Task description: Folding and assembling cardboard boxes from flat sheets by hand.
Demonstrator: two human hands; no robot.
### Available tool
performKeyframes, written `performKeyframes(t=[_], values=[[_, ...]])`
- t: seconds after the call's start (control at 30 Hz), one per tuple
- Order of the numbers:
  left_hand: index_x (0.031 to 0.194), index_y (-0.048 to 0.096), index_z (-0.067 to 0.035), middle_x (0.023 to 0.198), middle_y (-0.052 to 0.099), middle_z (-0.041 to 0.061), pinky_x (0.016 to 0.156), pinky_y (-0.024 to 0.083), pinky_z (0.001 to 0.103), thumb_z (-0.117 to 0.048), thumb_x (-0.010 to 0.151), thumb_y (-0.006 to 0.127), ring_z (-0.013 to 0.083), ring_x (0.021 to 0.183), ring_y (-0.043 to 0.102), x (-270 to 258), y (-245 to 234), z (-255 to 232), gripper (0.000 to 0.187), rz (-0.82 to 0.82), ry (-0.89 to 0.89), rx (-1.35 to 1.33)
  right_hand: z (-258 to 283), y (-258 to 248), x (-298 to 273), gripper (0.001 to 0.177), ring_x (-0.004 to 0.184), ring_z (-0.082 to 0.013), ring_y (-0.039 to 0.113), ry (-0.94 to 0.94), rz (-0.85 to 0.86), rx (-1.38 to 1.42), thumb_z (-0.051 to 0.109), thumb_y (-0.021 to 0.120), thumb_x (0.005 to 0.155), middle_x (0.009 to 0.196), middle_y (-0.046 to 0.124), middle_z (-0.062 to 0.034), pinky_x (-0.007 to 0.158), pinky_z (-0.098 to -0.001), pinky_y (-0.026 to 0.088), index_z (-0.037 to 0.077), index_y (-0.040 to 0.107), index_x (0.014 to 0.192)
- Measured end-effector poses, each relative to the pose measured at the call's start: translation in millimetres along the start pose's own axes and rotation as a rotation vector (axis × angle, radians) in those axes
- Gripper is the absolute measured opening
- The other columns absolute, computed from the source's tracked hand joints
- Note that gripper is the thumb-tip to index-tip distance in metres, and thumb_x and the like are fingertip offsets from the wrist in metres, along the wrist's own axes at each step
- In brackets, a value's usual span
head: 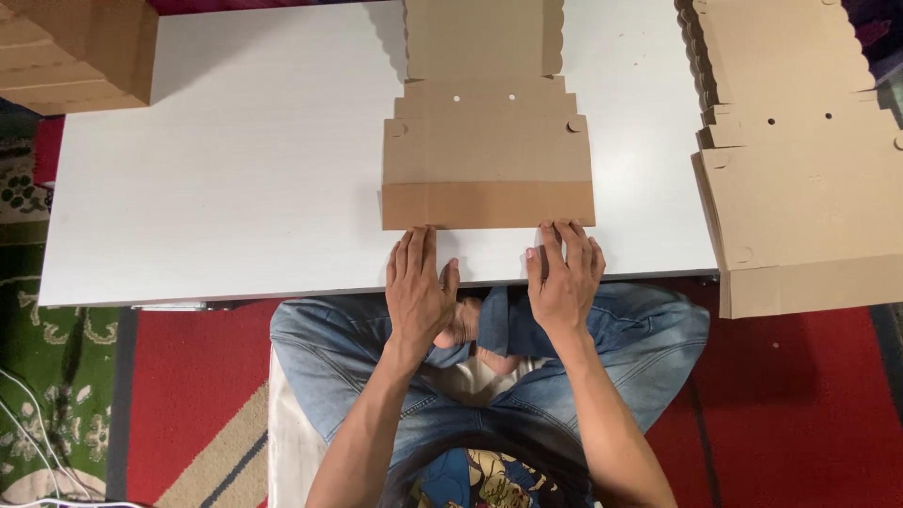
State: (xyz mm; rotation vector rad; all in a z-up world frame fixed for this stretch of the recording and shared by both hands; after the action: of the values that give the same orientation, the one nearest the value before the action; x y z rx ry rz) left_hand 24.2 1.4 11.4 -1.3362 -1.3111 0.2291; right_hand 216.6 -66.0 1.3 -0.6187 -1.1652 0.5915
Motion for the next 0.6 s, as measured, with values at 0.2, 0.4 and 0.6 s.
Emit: performKeyframes(t=[0.2,0.4,0.6], values=[[0.138,0.062,-0.006,0.138,0.055,0.012,0.115,0.035,0.050,-0.029,0.097,0.055,0.0298,0.134,0.049,1.6,10.7,1.2,0.047,-0.008,0.050,0.091,11.8,3.3,2.6,0.034,0.134,-0.0306,0.051,-0.027,0.001,-0.052,0.027,0.057,0.104,0.130,0.058,-0.0074,0.115,-0.0564,0.027,0.011,0.070,0.130],[0.141,0.059,-0.005,0.136,0.057,0.012,0.118,0.027,0.057,-0.016,0.094,0.048,0.0314,0.135,0.047,2.0,18.8,-4.5,0.050,0.028,0.136,0.077,39.6,10.8,7.7,0.033,0.134,-0.0286,0.052,-0.129,0.052,-0.071,0.017,0.057,0.101,0.127,0.061,-0.0054,0.114,-0.0704,0.013,0.017,0.070,0.131],[0.133,0.066,-0.007,0.128,0.063,0.010,0.115,0.039,0.047,-0.014,0.090,0.052,0.0288,0.129,0.055,12.4,14.2,-18.4,0.046,0.003,0.192,-0.024,61.0,20.7,12.6,0.030,0.129,-0.0262,0.056,-0.184,0.104,0.009,0.017,0.060,0.098,0.129,0.062,-0.0053,0.114,-0.0540,0.036,0.015,0.070,0.126]])
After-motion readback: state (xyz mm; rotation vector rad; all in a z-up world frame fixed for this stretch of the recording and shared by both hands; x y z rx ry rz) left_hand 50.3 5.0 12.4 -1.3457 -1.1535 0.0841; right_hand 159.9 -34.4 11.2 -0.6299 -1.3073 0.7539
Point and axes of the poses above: each hand's wrist, its own x-axis towards the middle knuckle, its own y-axis out of the palm, z = x × y, the point moved 3 cm from there along x, towards the middle knuckle
